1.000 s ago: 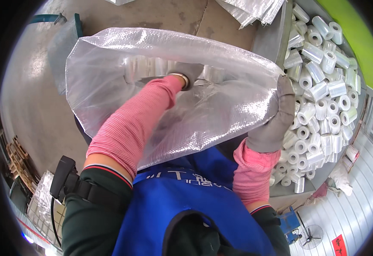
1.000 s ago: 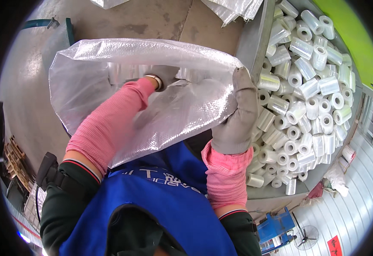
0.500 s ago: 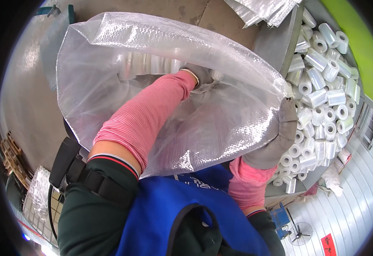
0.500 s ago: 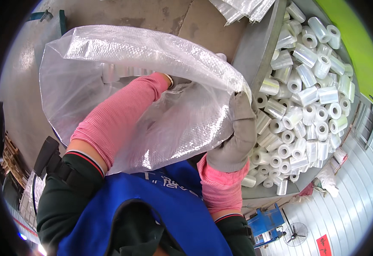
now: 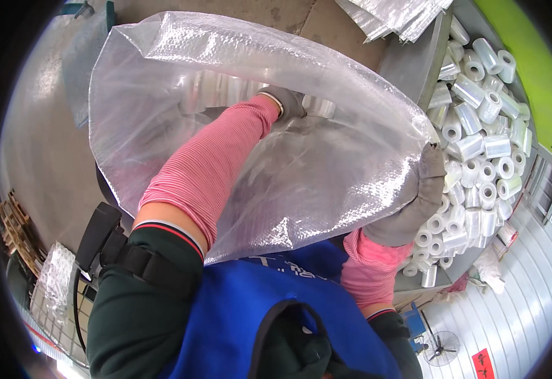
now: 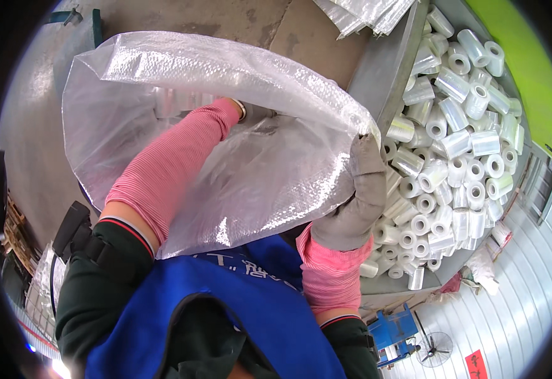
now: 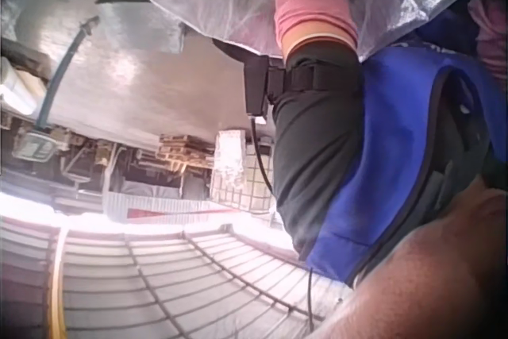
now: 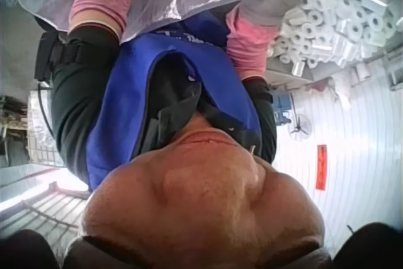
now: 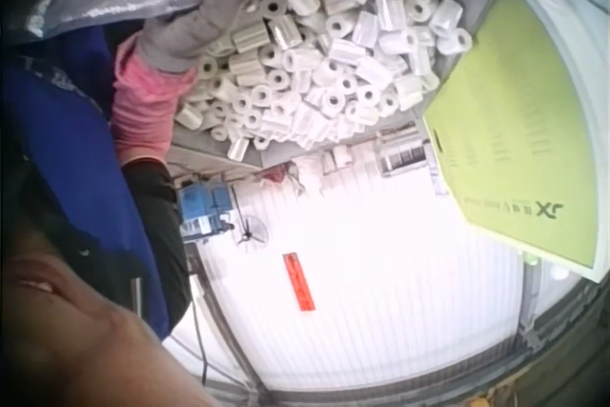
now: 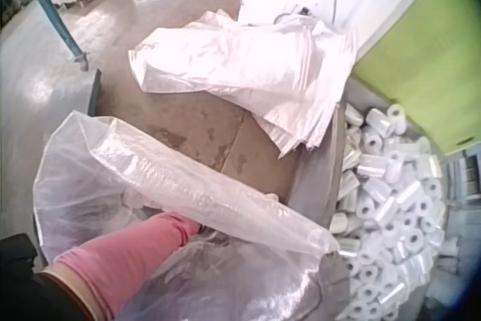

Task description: Packing small rolls of clear plastic film into a large plastic bag.

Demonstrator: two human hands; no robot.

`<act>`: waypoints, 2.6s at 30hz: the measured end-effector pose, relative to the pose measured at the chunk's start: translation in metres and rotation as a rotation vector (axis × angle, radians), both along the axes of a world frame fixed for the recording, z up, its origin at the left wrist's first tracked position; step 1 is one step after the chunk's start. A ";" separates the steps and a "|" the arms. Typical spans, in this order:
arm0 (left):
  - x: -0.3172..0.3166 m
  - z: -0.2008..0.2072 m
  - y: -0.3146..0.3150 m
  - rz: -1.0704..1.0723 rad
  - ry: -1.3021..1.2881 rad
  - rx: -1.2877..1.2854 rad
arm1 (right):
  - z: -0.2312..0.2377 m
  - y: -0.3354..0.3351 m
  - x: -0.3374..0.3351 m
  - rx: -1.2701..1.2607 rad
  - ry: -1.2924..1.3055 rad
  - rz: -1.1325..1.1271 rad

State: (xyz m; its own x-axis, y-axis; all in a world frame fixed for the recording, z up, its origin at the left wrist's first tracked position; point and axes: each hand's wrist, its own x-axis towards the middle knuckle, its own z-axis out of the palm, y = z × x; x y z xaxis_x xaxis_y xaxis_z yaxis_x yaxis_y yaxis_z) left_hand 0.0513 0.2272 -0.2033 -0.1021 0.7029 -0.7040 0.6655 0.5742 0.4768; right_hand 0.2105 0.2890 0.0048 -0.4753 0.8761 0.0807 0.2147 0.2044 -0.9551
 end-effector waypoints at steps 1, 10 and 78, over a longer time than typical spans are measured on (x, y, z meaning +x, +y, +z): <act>0.004 0.010 -0.003 -0.020 0.057 0.043 | 0.001 -0.001 0.001 0.017 0.005 0.001; 0.016 -0.035 -0.006 -0.018 0.166 0.150 | 0.013 0.002 -0.005 -0.678 0.483 0.009; 0.075 0.022 0.018 0.643 -0.093 0.154 | 0.014 0.014 0.014 -0.692 0.569 0.205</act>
State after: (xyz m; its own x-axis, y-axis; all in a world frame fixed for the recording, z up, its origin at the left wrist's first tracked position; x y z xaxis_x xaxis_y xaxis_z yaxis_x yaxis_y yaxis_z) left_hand 0.1267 0.2448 -0.1814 -0.4782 0.6157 -0.6264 0.1660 0.7637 0.6239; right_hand 0.2241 0.3027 0.0192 -0.6757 0.7195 -0.1608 -0.3030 -0.4699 -0.8291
